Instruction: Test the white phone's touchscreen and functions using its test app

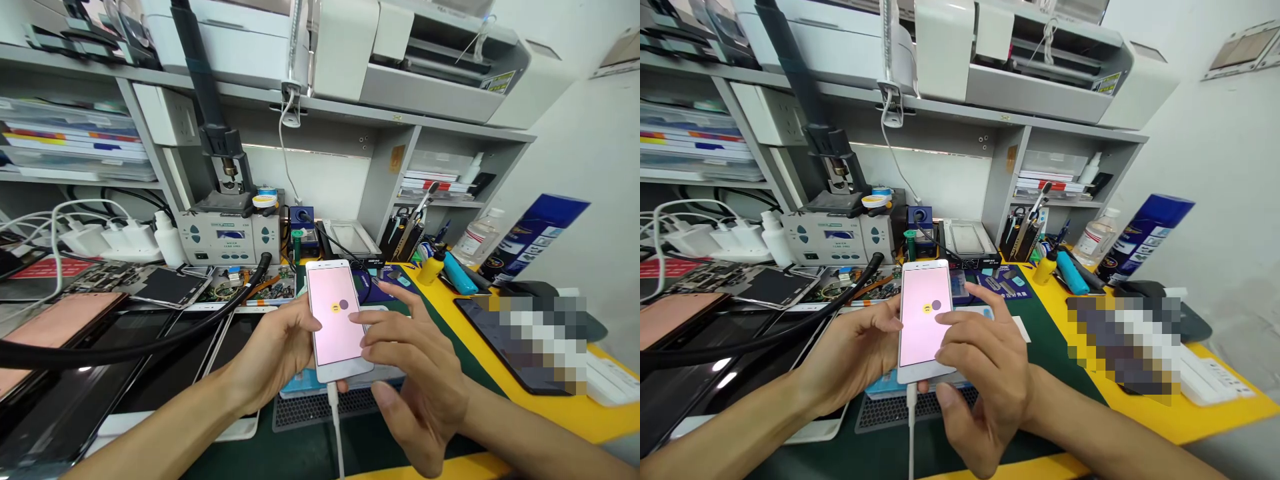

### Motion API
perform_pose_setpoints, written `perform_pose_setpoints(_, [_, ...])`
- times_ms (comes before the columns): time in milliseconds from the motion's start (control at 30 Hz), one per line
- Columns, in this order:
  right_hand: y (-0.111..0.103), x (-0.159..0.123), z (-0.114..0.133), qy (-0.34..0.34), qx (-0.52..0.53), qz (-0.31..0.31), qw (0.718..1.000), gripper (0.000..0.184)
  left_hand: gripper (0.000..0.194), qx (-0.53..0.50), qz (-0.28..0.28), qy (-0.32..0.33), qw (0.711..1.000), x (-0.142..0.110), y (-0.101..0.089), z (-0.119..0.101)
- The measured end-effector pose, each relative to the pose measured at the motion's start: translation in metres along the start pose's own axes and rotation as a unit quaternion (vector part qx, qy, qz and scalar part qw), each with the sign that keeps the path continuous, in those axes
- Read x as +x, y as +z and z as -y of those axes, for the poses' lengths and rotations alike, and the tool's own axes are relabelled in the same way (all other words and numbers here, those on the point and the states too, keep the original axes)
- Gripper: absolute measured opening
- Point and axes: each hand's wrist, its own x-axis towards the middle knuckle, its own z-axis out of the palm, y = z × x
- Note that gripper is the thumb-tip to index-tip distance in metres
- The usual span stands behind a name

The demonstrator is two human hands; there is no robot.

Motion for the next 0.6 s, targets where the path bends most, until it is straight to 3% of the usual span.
perform_pose_setpoints(300, [-0.001,-0.001,-0.005,-0.019,-0.013,0.076,0.997,0.027,0.065,-0.007,-0.031,-0.001,0.999,-0.001,0.004,0.0])
perform_pose_setpoints(467, [-0.003,0.003,0.0,-0.01,-0.003,0.025,1.0,0.021,0.07,-0.007,-0.022,0.0,1.0,-0.001,0.004,0.0])
perform_pose_setpoints(600, [-0.006,0.01,0.004,-0.041,-0.024,0.028,0.998,0.012,0.07,-0.009,-0.025,-0.005,1.0,-0.002,0.005,0.0])
